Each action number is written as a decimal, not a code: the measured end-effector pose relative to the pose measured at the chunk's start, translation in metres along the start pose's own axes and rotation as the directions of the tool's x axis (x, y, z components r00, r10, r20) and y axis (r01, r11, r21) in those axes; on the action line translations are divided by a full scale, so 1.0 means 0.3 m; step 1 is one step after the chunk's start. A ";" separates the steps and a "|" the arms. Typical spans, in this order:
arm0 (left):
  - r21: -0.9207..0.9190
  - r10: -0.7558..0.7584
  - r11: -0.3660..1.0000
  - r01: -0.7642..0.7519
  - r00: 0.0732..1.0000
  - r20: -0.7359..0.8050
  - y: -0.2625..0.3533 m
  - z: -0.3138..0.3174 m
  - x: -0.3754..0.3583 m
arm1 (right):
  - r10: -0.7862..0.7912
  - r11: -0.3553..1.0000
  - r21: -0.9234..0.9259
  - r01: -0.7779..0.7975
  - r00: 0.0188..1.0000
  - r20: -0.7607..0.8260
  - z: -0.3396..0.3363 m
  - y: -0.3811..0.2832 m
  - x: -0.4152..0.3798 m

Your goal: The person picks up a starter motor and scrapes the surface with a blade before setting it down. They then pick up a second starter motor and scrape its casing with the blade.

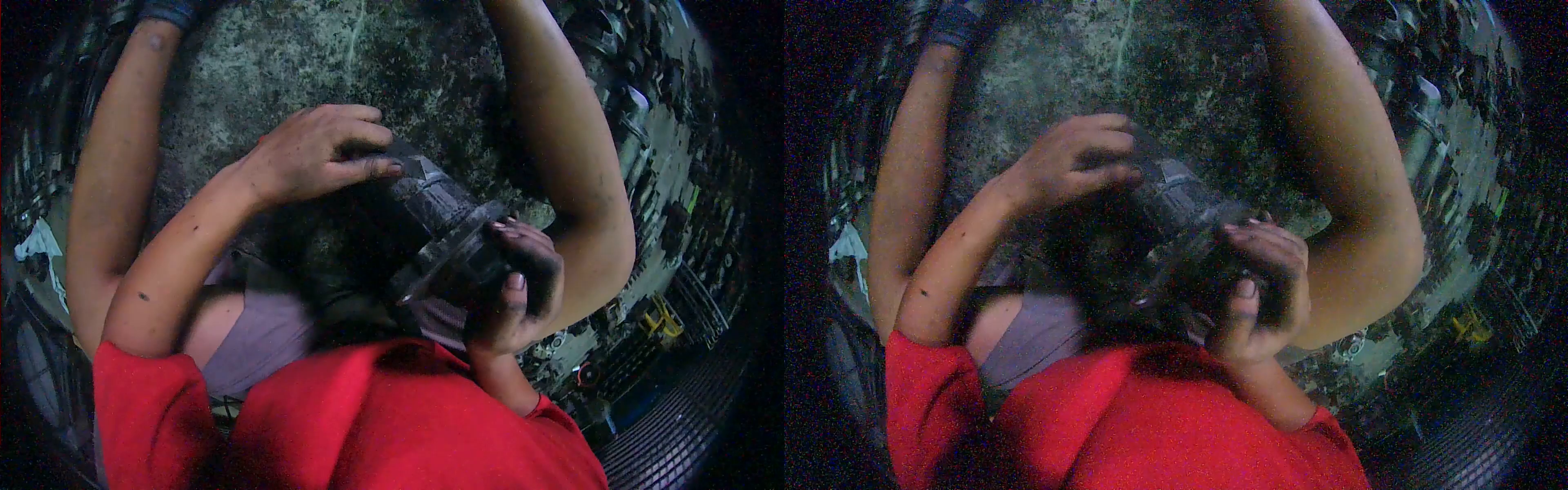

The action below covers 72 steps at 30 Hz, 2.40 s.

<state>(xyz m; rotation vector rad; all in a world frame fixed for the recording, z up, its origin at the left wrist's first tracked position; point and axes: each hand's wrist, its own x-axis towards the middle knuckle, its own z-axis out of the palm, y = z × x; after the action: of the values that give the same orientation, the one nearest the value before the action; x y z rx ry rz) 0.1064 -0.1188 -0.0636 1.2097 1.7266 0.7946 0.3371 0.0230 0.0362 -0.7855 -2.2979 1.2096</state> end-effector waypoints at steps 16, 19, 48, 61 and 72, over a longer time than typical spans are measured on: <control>0.044 0.238 0.971 -0.235 0.934 -0.267 -0.040 0.045 -0.008 | -0.035 0.999 0.010 0.035 0.999 -0.020 0.003 0.023 0.000; 0.010 0.245 0.969 -0.248 0.946 -0.211 -0.070 0.063 -0.007 | -0.023 1.000 0.005 0.023 0.999 -0.022 -0.002 0.012 -0.005; 0.017 0.237 0.971 -0.240 0.947 -0.217 -0.048 0.056 -0.021 | -0.012 1.000 -0.003 0.012 1.000 -0.013 -0.001 0.008 -0.006; 0.013 0.240 0.970 -0.241 0.959 -0.150 -0.062 0.058 -0.029 | 0.020 1.000 0.021 -0.020 1.000 -0.013 0.000 0.000 -0.008; 0.039 0.256 0.966 -0.254 0.939 -0.230 -0.062 0.074 -0.031 | 0.024 0.999 0.037 -0.023 1.000 -0.019 0.005 0.002 -0.009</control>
<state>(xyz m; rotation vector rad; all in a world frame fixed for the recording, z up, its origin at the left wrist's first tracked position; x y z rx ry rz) 0.1208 -0.1331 -0.0863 1.4117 1.7809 1.1234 0.3385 0.0206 0.0346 -0.8099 -2.2504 1.2451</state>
